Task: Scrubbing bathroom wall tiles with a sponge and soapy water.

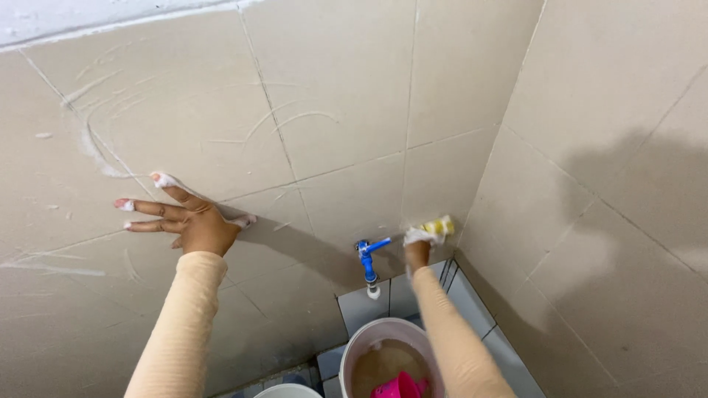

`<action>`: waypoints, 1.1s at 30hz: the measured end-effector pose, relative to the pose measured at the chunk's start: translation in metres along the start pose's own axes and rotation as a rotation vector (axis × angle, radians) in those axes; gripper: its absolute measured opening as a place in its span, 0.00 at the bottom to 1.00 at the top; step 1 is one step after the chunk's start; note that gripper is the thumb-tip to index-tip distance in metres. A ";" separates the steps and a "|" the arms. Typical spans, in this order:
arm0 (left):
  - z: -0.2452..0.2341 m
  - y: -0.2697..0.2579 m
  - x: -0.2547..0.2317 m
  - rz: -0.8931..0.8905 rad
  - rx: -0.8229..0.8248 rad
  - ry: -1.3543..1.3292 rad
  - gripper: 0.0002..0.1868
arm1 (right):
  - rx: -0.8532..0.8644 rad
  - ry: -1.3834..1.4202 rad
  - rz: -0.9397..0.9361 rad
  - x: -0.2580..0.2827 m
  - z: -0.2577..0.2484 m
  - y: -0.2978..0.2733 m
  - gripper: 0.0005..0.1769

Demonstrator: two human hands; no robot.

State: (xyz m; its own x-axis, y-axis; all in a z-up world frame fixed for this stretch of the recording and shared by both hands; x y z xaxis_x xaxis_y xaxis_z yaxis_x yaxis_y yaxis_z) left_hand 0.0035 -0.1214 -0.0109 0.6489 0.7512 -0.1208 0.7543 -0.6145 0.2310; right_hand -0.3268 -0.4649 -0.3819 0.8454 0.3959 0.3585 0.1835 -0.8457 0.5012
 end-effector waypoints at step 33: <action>-0.032 0.018 -0.043 -0.054 -0.114 -0.467 0.93 | 0.105 0.312 0.285 0.067 -0.289 0.101 0.50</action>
State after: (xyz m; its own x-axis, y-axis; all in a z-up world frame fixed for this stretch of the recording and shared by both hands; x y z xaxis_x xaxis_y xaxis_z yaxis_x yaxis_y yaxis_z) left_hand -0.0141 -0.1576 0.0294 0.6042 0.5763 -0.5502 0.7892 -0.5278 0.3139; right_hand -0.3963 -0.4199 -0.0796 0.6808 0.2173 0.6995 0.0286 -0.9622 0.2710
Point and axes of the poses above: each hand's wrist, its own y-axis towards the middle knuckle, its own z-axis out of the palm, x = y × z, the point moved 9 cm from there along y, towards the middle knuckle, and after that the axes turned 9 degrees about z, right-handed, at the moved point
